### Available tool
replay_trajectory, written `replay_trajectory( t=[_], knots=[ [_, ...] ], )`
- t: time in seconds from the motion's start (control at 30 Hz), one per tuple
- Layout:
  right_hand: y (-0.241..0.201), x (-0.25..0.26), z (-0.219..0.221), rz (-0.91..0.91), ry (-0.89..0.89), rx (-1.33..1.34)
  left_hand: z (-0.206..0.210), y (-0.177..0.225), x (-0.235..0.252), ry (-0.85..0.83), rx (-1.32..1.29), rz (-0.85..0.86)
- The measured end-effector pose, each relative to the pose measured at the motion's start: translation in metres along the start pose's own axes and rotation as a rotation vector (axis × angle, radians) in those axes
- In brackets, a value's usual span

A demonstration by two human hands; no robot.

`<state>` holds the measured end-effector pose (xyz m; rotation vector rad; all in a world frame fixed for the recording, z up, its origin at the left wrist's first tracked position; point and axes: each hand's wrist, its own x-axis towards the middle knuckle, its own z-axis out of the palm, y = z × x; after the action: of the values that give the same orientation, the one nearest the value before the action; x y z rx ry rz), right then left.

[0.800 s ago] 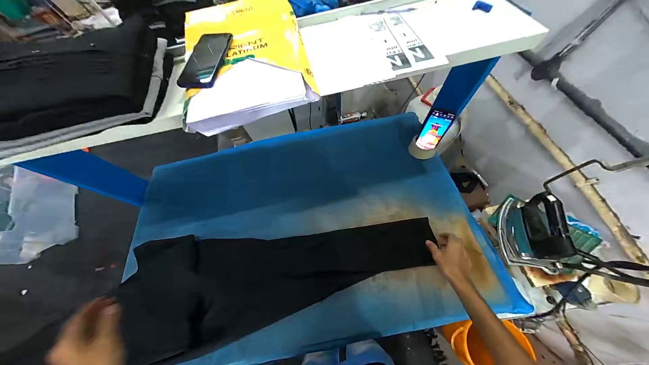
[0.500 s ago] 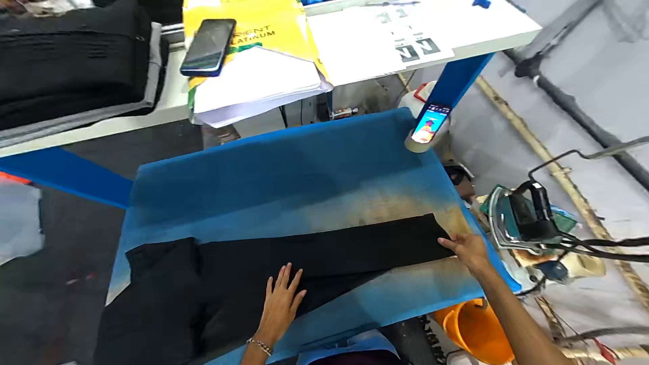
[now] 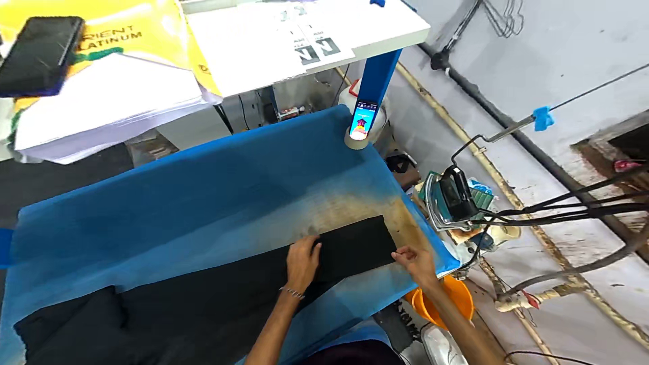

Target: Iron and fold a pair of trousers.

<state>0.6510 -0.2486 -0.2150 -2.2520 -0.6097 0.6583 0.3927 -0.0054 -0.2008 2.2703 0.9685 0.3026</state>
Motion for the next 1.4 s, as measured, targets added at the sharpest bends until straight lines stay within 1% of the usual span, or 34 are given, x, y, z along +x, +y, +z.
replay_trajectory(
  t=[0.03,0.1,0.17,0.23,0.27,0.33,0.37,0.4,0.43,0.5,0.53,0.6,0.67,0.73,0.83,0.93,1.0,1.07,1.13,1.2,1.23,1.3,1.33,1.4],
  knots=[
    [0.001,-0.002,-0.001,0.015,-0.027,0.007,0.020,0.023,0.022,-0.030,-0.020,0.062],
    [0.008,-0.006,-0.003,0.094,-0.149,0.118,0.059,0.064,0.060,-0.107,-0.016,0.179],
    [0.019,-0.008,-0.004,0.147,-0.245,0.253,0.096,0.092,0.090,-0.187,0.084,0.293],
    [0.029,-0.008,-0.006,0.114,-0.295,0.252,0.125,0.105,0.108,-0.204,0.233,0.405],
    [0.032,-0.006,-0.006,0.067,-0.307,0.204,0.133,0.106,0.113,-0.177,0.276,0.461],
    [0.036,0.001,-0.005,-0.030,-0.292,0.132,0.138,0.104,0.123,-0.116,0.250,0.529],
    [0.035,0.006,-0.005,-0.068,-0.289,0.125,0.135,0.104,0.127,-0.126,0.180,0.503],
    [0.035,0.013,-0.007,-0.092,-0.296,0.135,0.129,0.106,0.133,-0.170,0.080,0.422],
    [0.034,0.020,-0.009,-0.102,-0.312,0.155,0.122,0.110,0.142,-0.233,-0.039,0.307],
    [0.032,0.035,-0.016,-0.079,-0.366,0.191,0.114,0.111,0.161,-0.313,-0.206,0.115],
    [0.029,0.043,-0.019,-0.039,-0.410,0.217,0.112,0.109,0.170,-0.336,-0.216,0.067],
    [0.024,0.053,-0.022,0.070,-0.579,0.307,0.114,0.103,0.180,-0.351,-0.149,0.051],
    [0.019,0.059,-0.018,0.161,-0.751,0.428,0.116,0.098,0.185,-0.342,-0.090,0.112],
    [0.013,0.063,-0.016,0.207,-0.809,0.476,0.118,0.096,0.188,-0.342,-0.048,0.201],
    [0.003,0.064,-0.026,0.190,-0.729,0.347,0.119,0.099,0.184,-0.351,0.064,0.268],
    [0.002,0.064,-0.035,0.165,-0.617,0.235,0.130,0.102,0.177,-0.274,0.270,0.385],
    [0.011,0.063,-0.032,0.148,-0.541,0.129,0.140,0.102,0.177,-0.225,0.339,0.446],
    [0.020,0.062,-0.027,0.148,-0.461,0.102,0.145,0.101,0.177,-0.196,0.341,0.486],
    [0.024,0.058,-0.023,0.158,-0.381,0.154,0.146,0.096,0.175,-0.166,0.296,0.482],
    [0.028,0.056,-0.020,0.144,-0.341,0.155,0.141,0.092,0.170,-0.184,0.238,0.456],
    [0.031,0.057,-0.018,0.107,-0.343,0.122,0.139,0.089,0.170,-0.203,0.226,0.462],
    [0.031,0.060,-0.019,0.018,-0.344,-0.005,0.137,0.088,0.173,-0.224,0.227,0.505],
    [0.028,0.063,-0.022,-0.039,-0.335,-0.110,0.137,0.090,0.176,-0.237,0.235,0.521],
    [0.021,0.066,-0.030,-0.143,-0.283,-0.291,0.138,0.095,0.182,-0.241,0.248,0.533]
  ],
)
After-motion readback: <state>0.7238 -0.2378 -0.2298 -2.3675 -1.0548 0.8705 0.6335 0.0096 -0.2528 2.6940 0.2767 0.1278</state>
